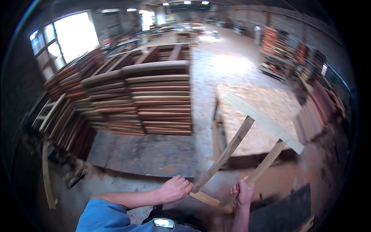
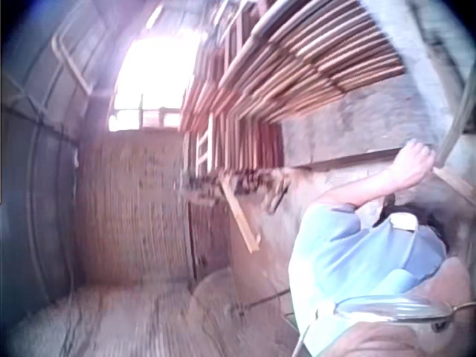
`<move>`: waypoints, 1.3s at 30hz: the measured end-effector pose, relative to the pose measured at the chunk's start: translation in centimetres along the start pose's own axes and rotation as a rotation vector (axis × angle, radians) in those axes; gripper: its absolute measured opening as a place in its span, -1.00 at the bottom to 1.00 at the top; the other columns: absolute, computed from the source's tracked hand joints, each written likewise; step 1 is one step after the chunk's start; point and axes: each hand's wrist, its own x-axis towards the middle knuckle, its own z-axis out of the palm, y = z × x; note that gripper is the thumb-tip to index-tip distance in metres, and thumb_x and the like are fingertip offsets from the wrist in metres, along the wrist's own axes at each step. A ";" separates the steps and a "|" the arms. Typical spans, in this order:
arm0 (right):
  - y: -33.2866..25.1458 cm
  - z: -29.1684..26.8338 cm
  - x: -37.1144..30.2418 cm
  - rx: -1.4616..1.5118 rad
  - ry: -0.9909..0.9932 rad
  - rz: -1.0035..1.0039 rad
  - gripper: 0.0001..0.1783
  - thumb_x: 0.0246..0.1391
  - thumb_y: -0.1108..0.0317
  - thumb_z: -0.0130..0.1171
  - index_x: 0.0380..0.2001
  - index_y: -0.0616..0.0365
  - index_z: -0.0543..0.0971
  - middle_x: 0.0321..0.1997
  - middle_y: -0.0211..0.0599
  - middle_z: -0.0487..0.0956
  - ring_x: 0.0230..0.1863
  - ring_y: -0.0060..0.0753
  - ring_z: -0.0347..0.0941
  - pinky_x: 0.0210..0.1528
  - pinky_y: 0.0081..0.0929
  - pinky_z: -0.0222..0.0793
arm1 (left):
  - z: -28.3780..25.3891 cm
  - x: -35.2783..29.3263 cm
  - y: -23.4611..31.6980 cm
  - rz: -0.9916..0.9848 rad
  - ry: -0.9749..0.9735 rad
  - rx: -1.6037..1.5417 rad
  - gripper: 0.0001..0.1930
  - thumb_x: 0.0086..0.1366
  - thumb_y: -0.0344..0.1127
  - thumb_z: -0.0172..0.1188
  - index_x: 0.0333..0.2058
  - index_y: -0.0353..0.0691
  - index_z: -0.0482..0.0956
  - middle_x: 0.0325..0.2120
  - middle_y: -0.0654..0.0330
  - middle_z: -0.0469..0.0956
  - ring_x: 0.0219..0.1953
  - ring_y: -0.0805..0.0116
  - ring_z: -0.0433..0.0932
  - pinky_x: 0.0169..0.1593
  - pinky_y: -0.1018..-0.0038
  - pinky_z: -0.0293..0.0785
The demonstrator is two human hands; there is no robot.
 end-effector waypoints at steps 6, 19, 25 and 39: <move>3.1 21.3 -0.7 -0.344 -0.570 -0.259 -0.48 0.16 0.14 0.29 -0.01 0.28 0.36 -0.36 -0.25 0.48 -0.35 -0.38 0.48 -0.19 -0.31 0.49 | -4.5 -14.9 -8.4 -0.249 0.232 0.072 -0.70 0.17 -0.20 0.14 -0.19 -0.26 0.52 -0.49 0.28 0.41 -0.39 0.32 0.48 -0.38 0.39 0.37; 10.8 35.0 -0.9 -0.480 -0.618 -0.620 -0.71 0.27 0.45 0.03 0.01 0.34 0.47 -0.09 -0.17 0.53 -0.10 -0.34 0.50 -0.01 -0.36 0.48 | -22.4 -43.0 -28.6 -1.021 0.461 0.694 -0.79 0.17 -0.18 0.24 -0.45 -0.17 0.47 -0.68 0.18 0.47 -0.65 0.27 0.54 -0.57 0.33 0.53; 15.6 31.6 -0.2 -0.654 -0.513 -0.305 -0.79 0.26 0.58 0.02 -0.05 0.36 0.48 -0.27 -0.20 0.59 -0.35 -0.49 0.53 -0.25 -0.57 0.49 | -28.9 -50.9 -36.1 -1.631 0.144 0.475 -0.61 0.22 0.06 0.26 -0.31 -0.20 0.56 -0.44 0.00 0.66 -0.34 0.04 0.67 -0.20 0.15 0.58; 15.8 26.6 -3.6 -1.023 -0.212 -0.051 -0.69 0.25 0.39 0.16 -0.01 0.37 0.58 -0.09 -0.11 0.66 -0.05 -0.32 0.56 0.04 -0.41 0.45 | -27.4 -60.1 -43.3 -1.651 0.048 0.261 -0.43 0.04 0.16 0.44 -0.37 -0.34 0.61 -0.40 -0.15 0.63 -0.29 -0.11 0.63 -0.22 0.18 0.51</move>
